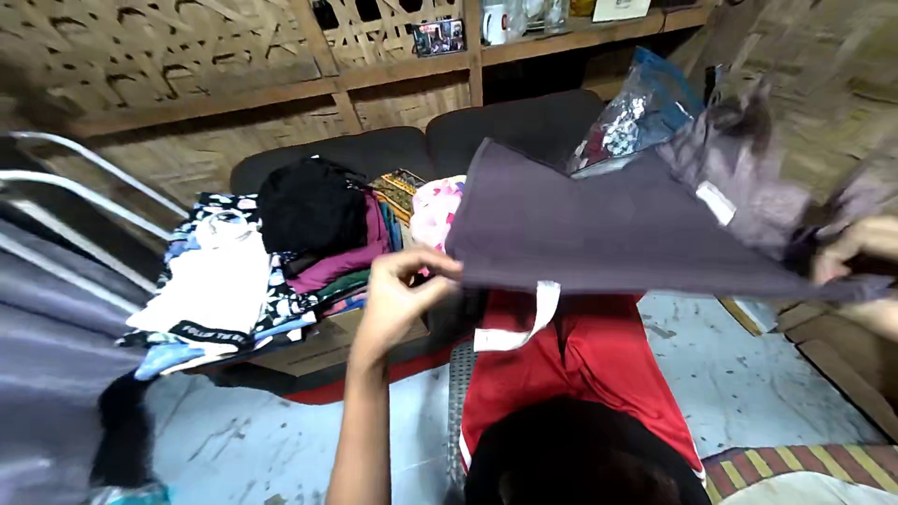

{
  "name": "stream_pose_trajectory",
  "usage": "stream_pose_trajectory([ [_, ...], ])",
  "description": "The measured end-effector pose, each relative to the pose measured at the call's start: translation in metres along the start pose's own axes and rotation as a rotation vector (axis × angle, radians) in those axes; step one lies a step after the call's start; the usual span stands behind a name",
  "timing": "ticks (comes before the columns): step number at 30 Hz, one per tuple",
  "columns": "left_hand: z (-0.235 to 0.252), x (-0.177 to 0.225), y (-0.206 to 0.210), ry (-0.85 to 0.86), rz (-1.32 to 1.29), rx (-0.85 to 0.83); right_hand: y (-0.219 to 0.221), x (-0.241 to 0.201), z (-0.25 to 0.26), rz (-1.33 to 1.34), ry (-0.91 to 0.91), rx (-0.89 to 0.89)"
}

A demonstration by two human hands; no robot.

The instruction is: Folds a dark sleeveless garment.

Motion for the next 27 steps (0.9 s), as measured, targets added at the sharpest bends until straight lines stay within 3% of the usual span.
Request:
stream_pose_trajectory([
  [3,-0.075,-0.057,0.040,-0.277,-0.039,-0.346,0.067,0.014,-0.045,0.087,0.173,-0.275],
  [6,-0.136,-0.083,0.069,-0.565,-0.004,-0.904,0.119,0.042,-0.106,0.241,0.577,-0.765],
  [8,-0.144,-0.089,0.075,-0.679,0.080,-1.013,0.133,0.051,-0.120,0.226,0.711,-0.819],
  [10,-0.120,-0.089,0.074,-0.654,0.144,-0.864,0.132,0.052,-0.105,0.134,0.701,-0.656],
  [13,-0.064,-0.081,0.083,-0.521,0.206,-0.457,0.129,0.036,-0.053,0.026,0.547,-0.303],
  [15,-0.035,-0.081,0.102,-0.444,0.224,-0.168,0.145,0.029,-0.019,0.016,0.401,-0.082],
  [17,-0.020,-0.092,0.134,-0.401,0.274,-0.002,0.178,0.038,0.003,0.007,0.305,0.011],
  [21,-0.030,-0.128,0.194,-0.356,0.451,-0.025,0.238,0.075,0.009,-0.097,0.288,0.014],
  [27,-0.050,-0.136,0.193,-0.402,0.378,0.003,0.234,0.079,-0.010,-0.005,0.403,0.056],
])
Point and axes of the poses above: each hand's wrist, its own z-axis towards the middle knuckle, its own y-axis out of the palm, x = y × z, the point moved 5 cm from there along z, towards the middle knuckle, and after that the axes turned 10 degrees about z, right-handed, at the moved point
